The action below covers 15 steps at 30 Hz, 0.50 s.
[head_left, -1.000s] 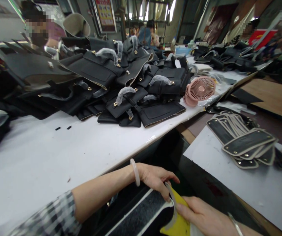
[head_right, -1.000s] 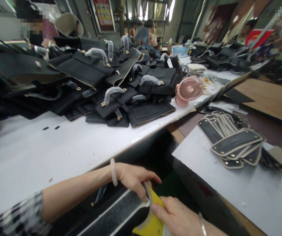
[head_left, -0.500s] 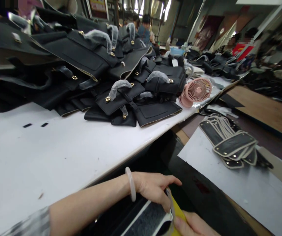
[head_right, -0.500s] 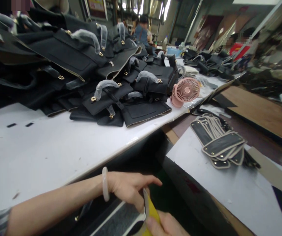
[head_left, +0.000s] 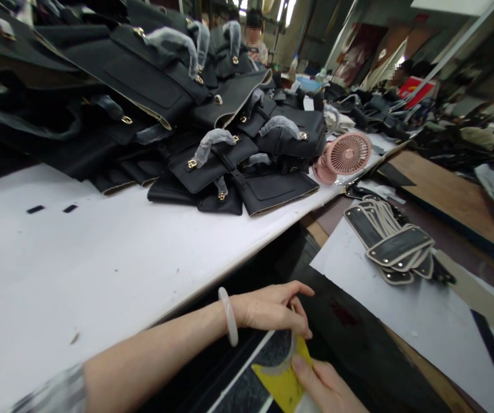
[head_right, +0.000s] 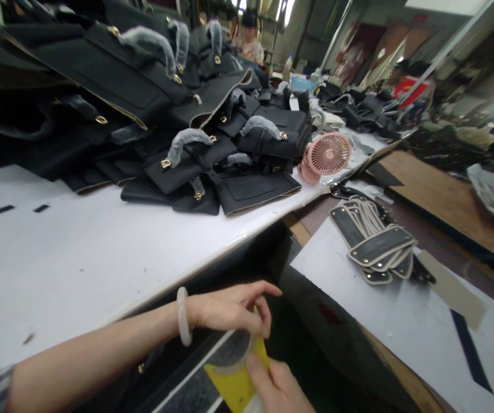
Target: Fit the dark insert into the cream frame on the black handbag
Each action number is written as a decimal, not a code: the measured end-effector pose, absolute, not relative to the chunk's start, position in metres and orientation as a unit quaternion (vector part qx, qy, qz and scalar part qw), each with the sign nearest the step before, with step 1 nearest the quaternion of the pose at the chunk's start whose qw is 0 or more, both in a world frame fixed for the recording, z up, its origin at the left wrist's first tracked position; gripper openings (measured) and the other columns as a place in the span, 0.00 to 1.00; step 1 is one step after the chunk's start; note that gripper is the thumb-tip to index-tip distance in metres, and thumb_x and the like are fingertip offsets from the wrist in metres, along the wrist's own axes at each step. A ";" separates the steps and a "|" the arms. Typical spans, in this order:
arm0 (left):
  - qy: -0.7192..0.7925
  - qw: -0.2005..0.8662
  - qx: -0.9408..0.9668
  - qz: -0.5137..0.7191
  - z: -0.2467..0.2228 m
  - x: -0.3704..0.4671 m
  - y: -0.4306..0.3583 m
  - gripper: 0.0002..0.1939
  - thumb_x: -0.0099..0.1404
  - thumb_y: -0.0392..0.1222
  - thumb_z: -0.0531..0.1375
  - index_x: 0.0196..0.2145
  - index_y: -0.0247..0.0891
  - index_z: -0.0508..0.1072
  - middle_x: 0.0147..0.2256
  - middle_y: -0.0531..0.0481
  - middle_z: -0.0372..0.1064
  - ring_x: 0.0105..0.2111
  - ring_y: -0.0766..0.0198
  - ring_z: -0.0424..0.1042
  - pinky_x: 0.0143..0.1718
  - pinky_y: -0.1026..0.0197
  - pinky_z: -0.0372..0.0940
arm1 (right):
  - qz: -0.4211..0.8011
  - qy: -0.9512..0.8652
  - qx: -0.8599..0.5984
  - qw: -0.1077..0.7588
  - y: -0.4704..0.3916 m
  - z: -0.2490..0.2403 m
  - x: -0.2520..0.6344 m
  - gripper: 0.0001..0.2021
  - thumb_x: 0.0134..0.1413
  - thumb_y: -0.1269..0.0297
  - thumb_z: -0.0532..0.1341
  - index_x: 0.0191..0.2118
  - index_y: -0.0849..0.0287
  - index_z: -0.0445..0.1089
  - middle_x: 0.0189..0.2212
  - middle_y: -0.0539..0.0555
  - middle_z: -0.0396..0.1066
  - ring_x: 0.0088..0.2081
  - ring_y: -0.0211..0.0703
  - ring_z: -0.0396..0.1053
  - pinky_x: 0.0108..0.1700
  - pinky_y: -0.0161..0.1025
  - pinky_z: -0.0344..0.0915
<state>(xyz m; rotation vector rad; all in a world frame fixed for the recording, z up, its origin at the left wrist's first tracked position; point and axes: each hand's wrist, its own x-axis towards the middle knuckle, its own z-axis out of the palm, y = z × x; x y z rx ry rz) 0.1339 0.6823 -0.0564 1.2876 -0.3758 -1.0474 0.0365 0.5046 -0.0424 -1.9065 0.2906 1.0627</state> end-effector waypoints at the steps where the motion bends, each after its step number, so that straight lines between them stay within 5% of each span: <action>1: -0.164 0.633 0.612 -0.445 -0.051 0.132 0.684 0.42 0.51 0.44 0.69 0.62 0.36 0.59 0.39 0.50 0.74 0.36 0.61 0.72 0.33 0.62 0.65 | 0.427 0.119 -0.767 0.463 0.507 -0.042 0.034 0.46 0.41 0.19 0.51 0.38 0.62 0.76 0.39 0.62 0.76 0.45 0.56 0.72 0.47 0.42 0.67; 4: -0.168 0.534 0.725 -0.401 -0.034 0.125 0.685 0.39 0.53 0.54 0.68 0.60 0.37 0.64 0.42 0.47 0.76 0.38 0.57 0.74 0.36 0.60 0.66 | 0.395 0.111 -0.759 0.505 0.513 -0.040 0.028 0.42 0.44 0.22 0.53 0.39 0.61 0.77 0.39 0.62 0.77 0.44 0.54 0.73 0.46 0.41 0.68; 10: -0.120 0.456 0.801 -0.370 -0.023 0.113 0.677 0.41 0.49 0.50 0.71 0.59 0.39 0.67 0.43 0.46 0.77 0.43 0.51 0.76 0.41 0.55 0.68 | 0.396 0.158 -0.731 0.533 0.528 -0.050 0.015 0.41 0.47 0.23 0.53 0.33 0.64 0.74 0.19 0.54 0.68 0.18 0.40 0.66 0.20 0.35 0.60; 15: -0.095 0.490 0.783 -0.371 -0.027 0.110 0.678 0.46 0.44 0.48 0.74 0.60 0.37 0.66 0.48 0.45 0.76 0.43 0.52 0.75 0.41 0.56 0.68 | 0.387 0.115 -0.717 0.569 0.520 -0.070 -0.006 0.37 0.41 0.24 0.59 0.29 0.61 0.74 0.24 0.57 0.73 0.30 0.48 0.74 0.31 0.38 0.70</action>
